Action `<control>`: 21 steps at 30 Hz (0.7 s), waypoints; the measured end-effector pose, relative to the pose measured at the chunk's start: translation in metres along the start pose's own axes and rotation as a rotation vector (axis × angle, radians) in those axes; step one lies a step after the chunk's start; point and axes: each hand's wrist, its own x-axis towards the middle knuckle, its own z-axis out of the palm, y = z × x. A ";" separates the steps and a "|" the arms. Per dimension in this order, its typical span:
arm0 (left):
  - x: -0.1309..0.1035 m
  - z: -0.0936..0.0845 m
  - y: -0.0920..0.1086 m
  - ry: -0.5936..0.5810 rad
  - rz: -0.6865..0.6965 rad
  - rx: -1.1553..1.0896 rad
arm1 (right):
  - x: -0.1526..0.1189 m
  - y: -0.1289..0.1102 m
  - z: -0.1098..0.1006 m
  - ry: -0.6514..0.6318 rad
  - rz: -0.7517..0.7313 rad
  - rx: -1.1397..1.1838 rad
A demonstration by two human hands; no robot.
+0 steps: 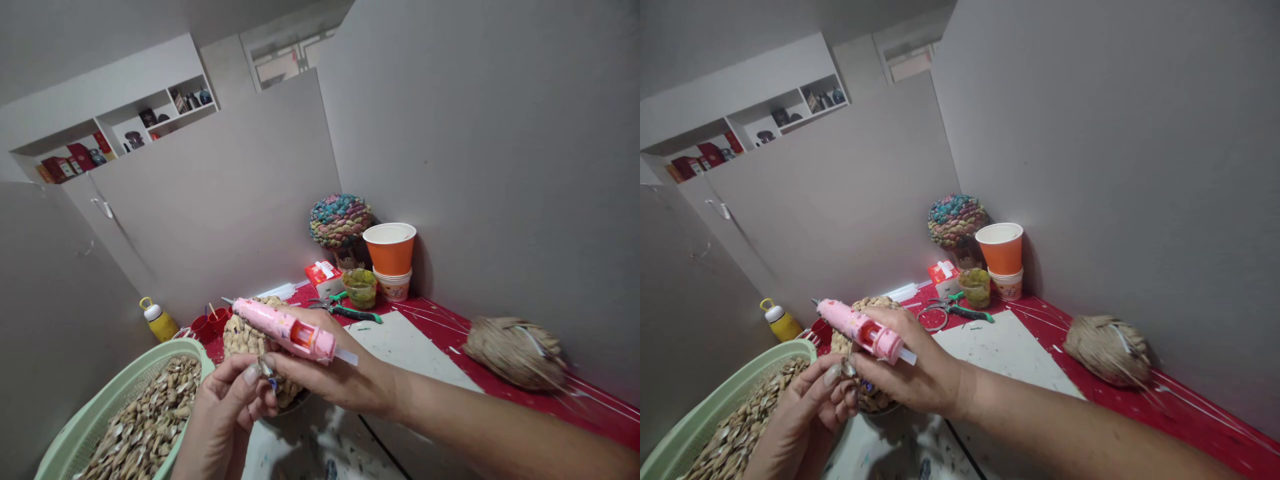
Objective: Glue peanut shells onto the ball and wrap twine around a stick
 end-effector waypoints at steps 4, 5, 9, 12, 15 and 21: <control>-0.001 0.001 -0.001 0.007 -0.022 -0.064 | 0.000 0.002 0.001 0.012 0.067 0.069; -0.002 0.003 0.000 0.013 -0.032 -0.089 | 0.000 0.003 0.000 0.019 0.106 0.100; -0.005 0.008 0.004 0.011 -0.081 -0.163 | 0.002 0.003 -0.002 0.013 0.234 0.221; -0.005 0.008 0.005 -0.028 -0.095 -0.165 | 0.003 0.002 -0.004 -0.056 0.261 0.329; -0.004 0.007 0.002 -0.045 -0.099 -0.157 | 0.004 0.002 -0.004 -0.085 0.265 0.361; -0.002 0.004 -0.003 -0.084 -0.094 -0.135 | 0.007 0.001 -0.003 -0.133 0.223 0.355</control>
